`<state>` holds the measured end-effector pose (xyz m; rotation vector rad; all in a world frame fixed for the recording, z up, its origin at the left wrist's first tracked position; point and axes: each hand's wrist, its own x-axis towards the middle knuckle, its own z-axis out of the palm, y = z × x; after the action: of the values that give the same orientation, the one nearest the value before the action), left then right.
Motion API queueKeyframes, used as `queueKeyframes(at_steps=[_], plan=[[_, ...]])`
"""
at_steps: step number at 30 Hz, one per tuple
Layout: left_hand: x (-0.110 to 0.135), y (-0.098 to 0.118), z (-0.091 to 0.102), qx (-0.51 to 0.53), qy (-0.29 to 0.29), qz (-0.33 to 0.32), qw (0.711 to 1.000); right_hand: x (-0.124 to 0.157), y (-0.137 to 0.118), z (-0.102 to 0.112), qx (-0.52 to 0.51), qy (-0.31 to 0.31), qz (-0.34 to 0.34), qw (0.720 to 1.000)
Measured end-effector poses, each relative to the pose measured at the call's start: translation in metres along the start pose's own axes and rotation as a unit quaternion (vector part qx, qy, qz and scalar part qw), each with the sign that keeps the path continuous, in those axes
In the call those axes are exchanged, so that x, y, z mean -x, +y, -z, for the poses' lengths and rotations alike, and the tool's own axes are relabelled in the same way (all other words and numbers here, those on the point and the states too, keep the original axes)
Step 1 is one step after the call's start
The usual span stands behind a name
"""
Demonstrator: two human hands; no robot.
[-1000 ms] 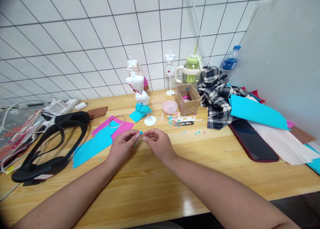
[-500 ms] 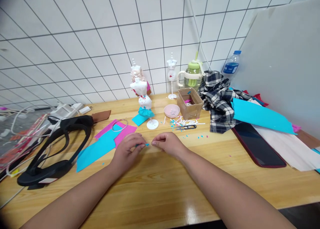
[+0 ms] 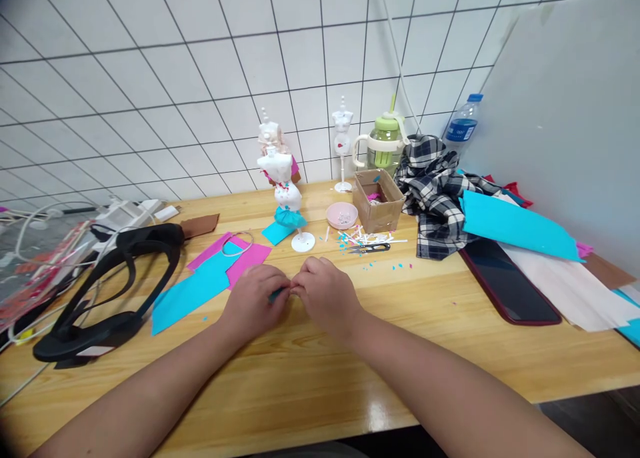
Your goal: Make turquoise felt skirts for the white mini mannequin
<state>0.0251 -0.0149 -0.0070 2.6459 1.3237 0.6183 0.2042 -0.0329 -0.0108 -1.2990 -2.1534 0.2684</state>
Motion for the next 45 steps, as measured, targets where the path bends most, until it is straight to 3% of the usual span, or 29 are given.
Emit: queueKeyframes(at_steps=[2, 4, 8, 10, 12, 16, 18, 22, 27, 31, 36, 41, 45], plan=[[-0.001, -0.003, -0.001, 0.089, 0.003, 0.080, 0.993, 0.002, -0.003, -0.001, 0.025, 0.020, 0.014, 0.999], [-0.002, -0.006, -0.002, 0.219, -0.003, 0.161, 0.962, 0.003, -0.004, -0.001, 0.046, 0.040, 0.031, 0.998], [-0.003, -0.009, -0.008, 0.492, -0.017, 0.262, 0.830, 0.004, -0.006, 0.001, 0.037, 0.074, 0.042, 0.996], [-0.002, -0.009, -0.009, 0.556, -0.004, 0.261, 0.789, 0.002, -0.005, 0.002, -0.032, 0.089, 0.012, 0.995], [-0.002, -0.009, -0.007, 0.547, 0.012, 0.222, 0.807, -0.002, -0.002, 0.003, -0.133, 0.085, -0.042, 0.987], [-0.002, -0.013, 0.004, 0.354, 0.041, 0.032, 0.934, -0.010, 0.011, 0.004, -0.289, -0.030, -0.130, 0.948], [-0.001, -0.017, 0.009, 0.244, 0.039, -0.072, 0.966, -0.011, 0.016, 0.003, -0.297, -0.075, -0.129, 0.943], [0.003, -0.024, 0.011, 0.068, 0.019, -0.193, 0.979, -0.010, 0.022, 0.001, -0.239, -0.100, -0.091, 0.962], [0.003, -0.025, 0.010, -0.009, -0.016, -0.236, 0.972, -0.010, 0.033, 0.004, -0.192, -0.156, -0.037, 0.968], [0.001, -0.017, 0.010, 0.002, -0.042, -0.232, 0.972, -0.008, 0.033, 0.009, -0.135, -0.160, 0.014, 0.978], [-0.001, -0.007, 0.005, 0.044, -0.073, -0.154, 0.984, -0.001, 0.012, 0.010, 0.040, -0.117, 0.082, 0.989], [-0.002, -0.005, -0.001, 0.146, -0.057, 0.013, 0.987, 0.003, 0.000, 0.007, 0.140, -0.075, 0.127, 0.979], [-0.003, -0.007, -0.002, 0.269, -0.069, 0.131, 0.952, 0.001, 0.003, 0.009, 0.139, -0.031, 0.140, 0.980]])
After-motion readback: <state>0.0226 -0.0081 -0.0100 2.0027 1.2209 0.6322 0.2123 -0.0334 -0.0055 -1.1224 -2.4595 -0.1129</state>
